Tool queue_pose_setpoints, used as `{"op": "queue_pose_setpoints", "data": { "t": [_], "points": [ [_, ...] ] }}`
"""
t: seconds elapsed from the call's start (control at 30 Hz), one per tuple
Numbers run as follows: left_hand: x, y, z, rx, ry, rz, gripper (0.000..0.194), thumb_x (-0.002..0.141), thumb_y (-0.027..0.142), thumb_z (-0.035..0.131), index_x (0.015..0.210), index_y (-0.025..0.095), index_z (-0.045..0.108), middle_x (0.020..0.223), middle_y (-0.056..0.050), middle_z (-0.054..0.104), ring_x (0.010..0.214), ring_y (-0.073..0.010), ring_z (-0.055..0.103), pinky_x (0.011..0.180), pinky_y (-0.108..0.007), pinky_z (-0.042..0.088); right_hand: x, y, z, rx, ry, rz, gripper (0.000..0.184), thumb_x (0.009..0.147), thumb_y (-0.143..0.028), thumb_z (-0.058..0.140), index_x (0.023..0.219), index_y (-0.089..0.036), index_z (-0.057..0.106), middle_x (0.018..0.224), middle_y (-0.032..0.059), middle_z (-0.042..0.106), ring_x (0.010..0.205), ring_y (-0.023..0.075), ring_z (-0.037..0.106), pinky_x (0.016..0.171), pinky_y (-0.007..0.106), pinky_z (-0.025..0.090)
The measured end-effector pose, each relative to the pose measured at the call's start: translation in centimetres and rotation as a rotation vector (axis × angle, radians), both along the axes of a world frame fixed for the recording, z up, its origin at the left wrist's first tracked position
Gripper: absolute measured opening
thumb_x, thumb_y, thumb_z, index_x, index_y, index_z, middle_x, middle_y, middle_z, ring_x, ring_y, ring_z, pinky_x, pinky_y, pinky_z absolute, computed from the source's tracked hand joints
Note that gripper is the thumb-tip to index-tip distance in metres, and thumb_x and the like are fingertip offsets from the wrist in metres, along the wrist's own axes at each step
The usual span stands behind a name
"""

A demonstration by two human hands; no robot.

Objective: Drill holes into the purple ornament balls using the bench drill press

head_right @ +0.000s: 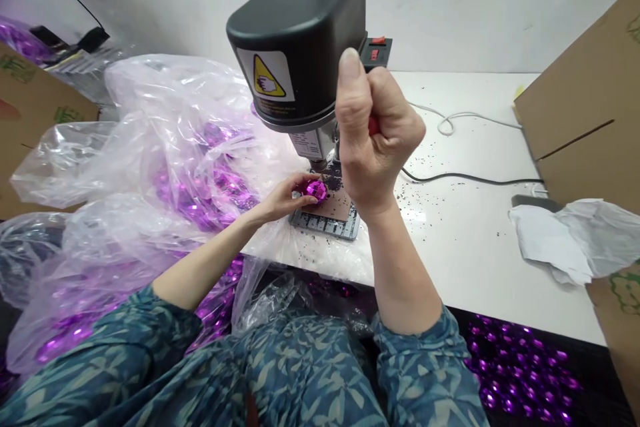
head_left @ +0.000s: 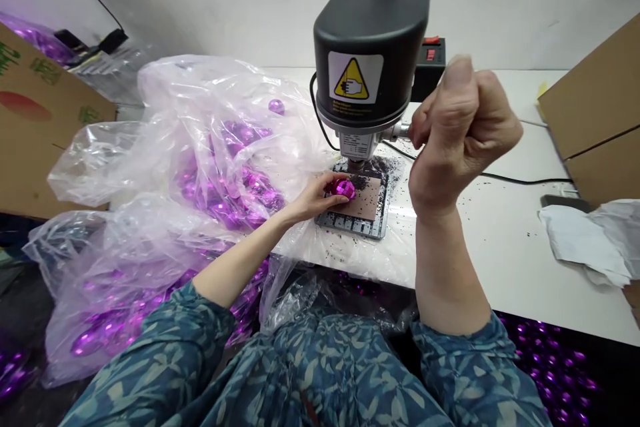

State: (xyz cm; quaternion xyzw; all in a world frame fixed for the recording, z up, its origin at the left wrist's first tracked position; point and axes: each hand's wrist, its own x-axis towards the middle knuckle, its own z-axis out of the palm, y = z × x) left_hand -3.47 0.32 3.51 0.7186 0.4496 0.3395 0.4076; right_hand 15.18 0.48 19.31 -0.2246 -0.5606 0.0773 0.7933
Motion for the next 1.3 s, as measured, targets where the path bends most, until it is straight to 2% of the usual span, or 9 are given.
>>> {"op": "queue_pose_setpoints", "data": {
  "t": [0.17, 0.4, 0.57, 0.8, 1.03, 1.2, 1.3],
  "points": [
    [-0.1, 0.4, -0.6, 0.091, 0.084, 0.043, 0.051, 0.093, 0.035, 0.077, 0.141, 0.018, 0.067, 0.131, -0.012, 0.074, 0.111, -0.0257, 0.071, 0.098, -0.040, 0.059, 0.2, 0.1, -0.2, -0.046, -0.027, -0.023, 0.057, 0.096, -0.063, 0.054, 0.064, -0.024, 0.028, 0.055, -0.0080, 0.025, 0.043, 0.0022, 0.033, 0.049, 0.028, 0.026],
    [1.1, 1.1, -1.4, 0.270, 0.197, 0.060, 0.049, 0.087, 0.035, 0.086, 0.132, 0.021, 0.070, 0.121, -0.009, 0.069, 0.111, -0.0258, 0.069, 0.100, -0.040, 0.058, 0.2, -0.1, -0.4, -0.061, -0.040, -0.037, 0.057, 0.098, -0.063, 0.051, 0.065, -0.023, 0.027, 0.058, -0.0073, 0.024, 0.046, 0.0008, 0.032, 0.050, 0.027, 0.028],
    [2.6, 0.9, -2.6, 0.187, 0.057, 0.162, 0.059, 0.077, 0.030, 0.094, 0.126, 0.019, 0.064, 0.118, -0.008, 0.073, 0.105, -0.0255, 0.071, 0.092, -0.038, 0.059, 0.3, 0.1, -0.5, -0.048, -0.061, -0.056, 0.056, 0.100, -0.061, 0.050, 0.066, -0.024, 0.027, 0.057, -0.0074, 0.026, 0.045, 0.0011, 0.032, 0.049, 0.026, 0.030],
    [3.4, 0.6, -3.4, 0.085, -0.129, 0.192, 0.056, 0.076, 0.034, 0.095, 0.122, 0.018, 0.066, 0.114, -0.009, 0.075, 0.101, -0.0237, 0.072, 0.088, -0.035, 0.059, 0.2, -0.1, -0.4, -0.044, -0.032, -0.060, 0.061, 0.095, -0.069, 0.054, 0.063, -0.025, 0.026, 0.052, -0.0072, 0.030, 0.042, 0.0051, 0.032, 0.045, 0.032, 0.027],
    [3.4, 0.0, -3.5, 0.189, -0.102, 0.193, 0.053, 0.079, 0.037, 0.094, 0.122, 0.021, 0.068, 0.120, -0.011, 0.074, 0.113, -0.0275, 0.070, 0.099, -0.042, 0.057, 0.0, -0.2, -2.7, 0.151, -0.008, -0.055, 0.056, 0.104, -0.038, 0.055, 0.060, -0.022, 0.023, 0.048, -0.0053, 0.024, 0.040, 0.0081, 0.025, 0.043, 0.036, 0.019],
    [3.6, -0.2, -4.0, 0.191, -0.124, 0.203, 0.054, 0.080, 0.034, 0.092, 0.124, 0.022, 0.064, 0.125, -0.012, 0.072, 0.117, -0.0274, 0.070, 0.105, -0.045, 0.056, 0.0, -0.5, -3.6, 0.045, -0.065, -0.167, 0.062, 0.104, -0.049, 0.047, 0.058, -0.024, 0.015, 0.045, -0.0033, 0.021, 0.039, 0.0100, 0.022, 0.043, 0.039, 0.021],
    [3.8, -0.4, -4.2, 0.147, -0.149, 0.223, 0.055, 0.082, 0.034, 0.091, 0.126, 0.021, 0.061, 0.126, -0.012, 0.072, 0.117, -0.0266, 0.071, 0.104, -0.044, 0.058, 0.1, -0.7, -3.8, 0.059, -0.068, -0.147, 0.062, 0.104, -0.046, 0.049, 0.056, -0.024, 0.017, 0.044, -0.0034, 0.022, 0.039, 0.0098, 0.024, 0.042, 0.038, 0.022]
  ]
}}
